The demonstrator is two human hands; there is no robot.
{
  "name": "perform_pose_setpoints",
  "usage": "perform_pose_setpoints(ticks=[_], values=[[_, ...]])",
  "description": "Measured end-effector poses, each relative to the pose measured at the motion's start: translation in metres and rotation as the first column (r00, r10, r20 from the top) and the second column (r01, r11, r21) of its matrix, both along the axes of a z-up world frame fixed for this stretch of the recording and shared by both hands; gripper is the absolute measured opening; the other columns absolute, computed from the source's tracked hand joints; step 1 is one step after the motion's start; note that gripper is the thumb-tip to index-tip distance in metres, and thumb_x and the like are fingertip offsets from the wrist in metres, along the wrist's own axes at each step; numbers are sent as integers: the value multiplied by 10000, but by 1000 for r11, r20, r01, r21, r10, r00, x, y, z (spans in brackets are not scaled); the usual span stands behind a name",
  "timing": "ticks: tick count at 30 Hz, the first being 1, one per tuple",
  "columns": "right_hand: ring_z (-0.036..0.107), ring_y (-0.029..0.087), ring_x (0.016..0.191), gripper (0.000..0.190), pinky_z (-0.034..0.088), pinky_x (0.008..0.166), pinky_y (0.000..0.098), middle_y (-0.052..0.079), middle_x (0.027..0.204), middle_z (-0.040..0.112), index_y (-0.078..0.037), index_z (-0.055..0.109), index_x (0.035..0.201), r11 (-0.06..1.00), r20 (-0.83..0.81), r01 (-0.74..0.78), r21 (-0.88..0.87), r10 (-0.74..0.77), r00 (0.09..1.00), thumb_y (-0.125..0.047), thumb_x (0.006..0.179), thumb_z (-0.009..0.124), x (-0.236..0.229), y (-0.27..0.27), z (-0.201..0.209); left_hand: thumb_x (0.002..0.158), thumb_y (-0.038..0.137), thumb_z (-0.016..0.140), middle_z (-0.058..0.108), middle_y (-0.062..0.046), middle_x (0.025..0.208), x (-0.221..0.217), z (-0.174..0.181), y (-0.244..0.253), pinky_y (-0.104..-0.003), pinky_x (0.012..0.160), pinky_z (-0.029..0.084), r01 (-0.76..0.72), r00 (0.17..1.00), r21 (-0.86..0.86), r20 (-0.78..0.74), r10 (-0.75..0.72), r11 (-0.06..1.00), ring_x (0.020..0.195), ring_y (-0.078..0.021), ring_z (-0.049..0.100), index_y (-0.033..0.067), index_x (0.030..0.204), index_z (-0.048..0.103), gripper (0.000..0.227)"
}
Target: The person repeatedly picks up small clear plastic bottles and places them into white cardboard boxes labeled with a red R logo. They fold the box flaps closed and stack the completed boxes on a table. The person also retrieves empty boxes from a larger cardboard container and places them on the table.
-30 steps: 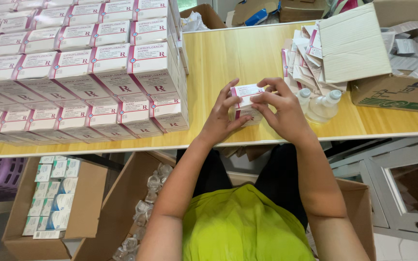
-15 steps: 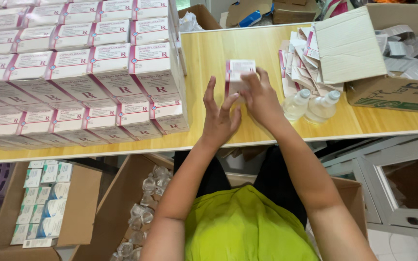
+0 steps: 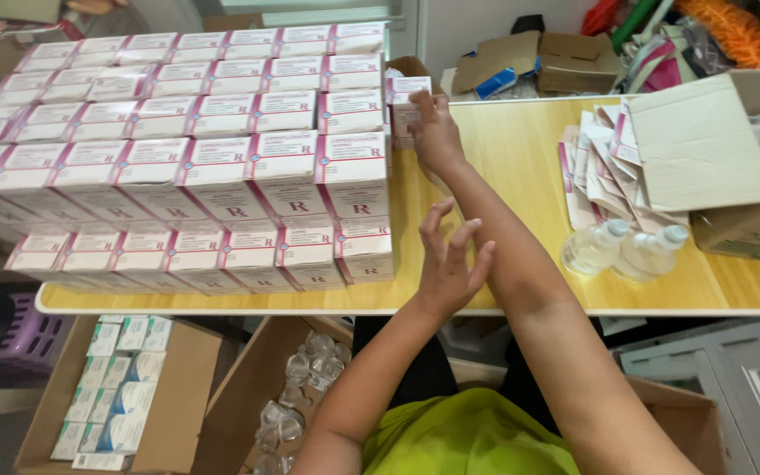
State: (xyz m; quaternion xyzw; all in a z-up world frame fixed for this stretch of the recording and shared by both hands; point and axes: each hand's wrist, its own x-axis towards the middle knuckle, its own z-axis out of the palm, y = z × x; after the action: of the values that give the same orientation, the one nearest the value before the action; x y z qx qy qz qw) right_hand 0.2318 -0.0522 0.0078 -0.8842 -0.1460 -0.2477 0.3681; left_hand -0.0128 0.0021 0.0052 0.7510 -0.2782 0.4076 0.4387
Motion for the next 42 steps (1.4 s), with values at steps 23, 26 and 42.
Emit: perform_pose_setpoints(ticks=[23,26,42], values=[[615,349,1142,291,493,943,459,105,1217,679,-167,730,1164,798,-116,167,-579,-283,952,-184,875,753,-221,-301,160,913,223,731,585,-163,1302,21,54,-66,-467,1063,457,296,944,300,-238,-229,907,1239,-364,548,62,1220,610,366],[606,338,1187,318,488,955,466,87,1250,674,-191,726,1185,792,-105,207,-574,-322,941,-188,868,742,-211,-343,141,925,214,717,625,-145,1250,37,69,-88,-440,1036,479,353,921,277,-271,-280,894,1200,-348,586,62,1182,631,310],[698,385,1107,429,543,973,483,166,1224,736,-236,764,1256,683,-305,327,-653,-633,712,-208,830,804,-108,-527,50,958,195,717,628,-144,1233,48,44,-93,-436,897,546,225,963,149,-186,-197,963,1090,-354,661,64,1163,647,254]])
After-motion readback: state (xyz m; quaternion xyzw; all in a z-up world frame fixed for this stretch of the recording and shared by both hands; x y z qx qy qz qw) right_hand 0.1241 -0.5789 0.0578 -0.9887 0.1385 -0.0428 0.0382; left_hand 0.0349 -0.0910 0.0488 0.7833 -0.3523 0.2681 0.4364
